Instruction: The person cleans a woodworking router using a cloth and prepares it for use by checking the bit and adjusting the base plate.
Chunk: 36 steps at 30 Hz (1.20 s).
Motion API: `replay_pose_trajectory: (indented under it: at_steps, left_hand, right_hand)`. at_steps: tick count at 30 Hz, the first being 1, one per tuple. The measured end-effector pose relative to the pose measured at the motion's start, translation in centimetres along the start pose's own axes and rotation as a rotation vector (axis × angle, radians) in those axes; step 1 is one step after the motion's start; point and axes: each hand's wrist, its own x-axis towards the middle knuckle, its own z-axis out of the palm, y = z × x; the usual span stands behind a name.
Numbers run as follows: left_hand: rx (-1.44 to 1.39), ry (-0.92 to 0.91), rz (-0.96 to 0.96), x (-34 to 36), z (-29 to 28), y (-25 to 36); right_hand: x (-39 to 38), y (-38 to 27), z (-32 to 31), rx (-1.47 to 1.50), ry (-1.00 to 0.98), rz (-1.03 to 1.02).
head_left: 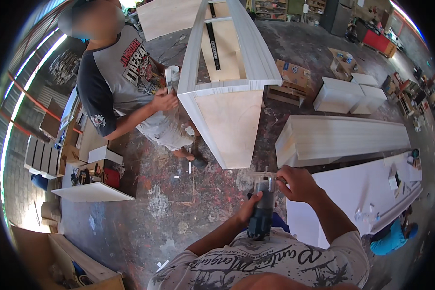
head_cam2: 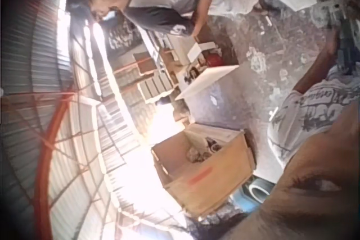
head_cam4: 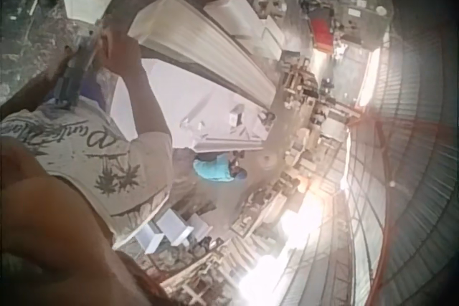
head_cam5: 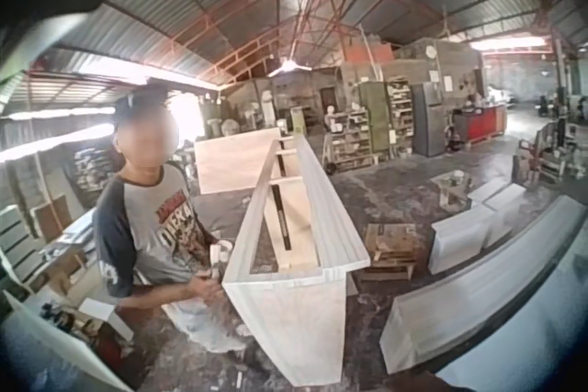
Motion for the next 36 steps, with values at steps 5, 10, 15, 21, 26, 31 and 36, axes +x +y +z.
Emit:
replay_pose_trajectory:
  at_steps: [5, 10, 15, 21, 26, 31, 36]
  left_hand:
    - [-0.039, -0.167, -0.093, -2.7, 2.4, -2.9]
    - [0.011, -0.268, -0.248, -2.5, 5.0, -5.7]
    - [0.031, -0.328, -0.251, -0.5, 9.2, -4.0]
    - [0.19, -0.375, -0.259, 4.1, 18.3, -10.1]
    - [0.231, -0.46, -0.248, 8.1, 20.4, -12.1]
    - [0.307, -0.425, -0.194, 6.6, 27.1, -15.4]
    - [0.289, -0.414, -0.212, 4.1, 25.7, -15.7]
  right_hand:
    - [-6.2, -4.7, -0.6, -0.127, -0.056, 0.169]
    - [-12.1, -5.9, -2.9, -0.226, -0.05, 0.269]
    - [-14.9, -4.6, -6.9, -0.257, -0.098, 0.319]
    - [-25.2, -0.5, -14.6, -0.425, -0.199, 0.253]
    - [-28.2, 2.2, -17.0, -0.472, -0.124, 0.175]
    - [-34.9, 3.2, -20.2, -0.49, -0.02, 0.065]
    - [-34.8, -2.0, -18.4, -0.431, 0.267, 0.065]
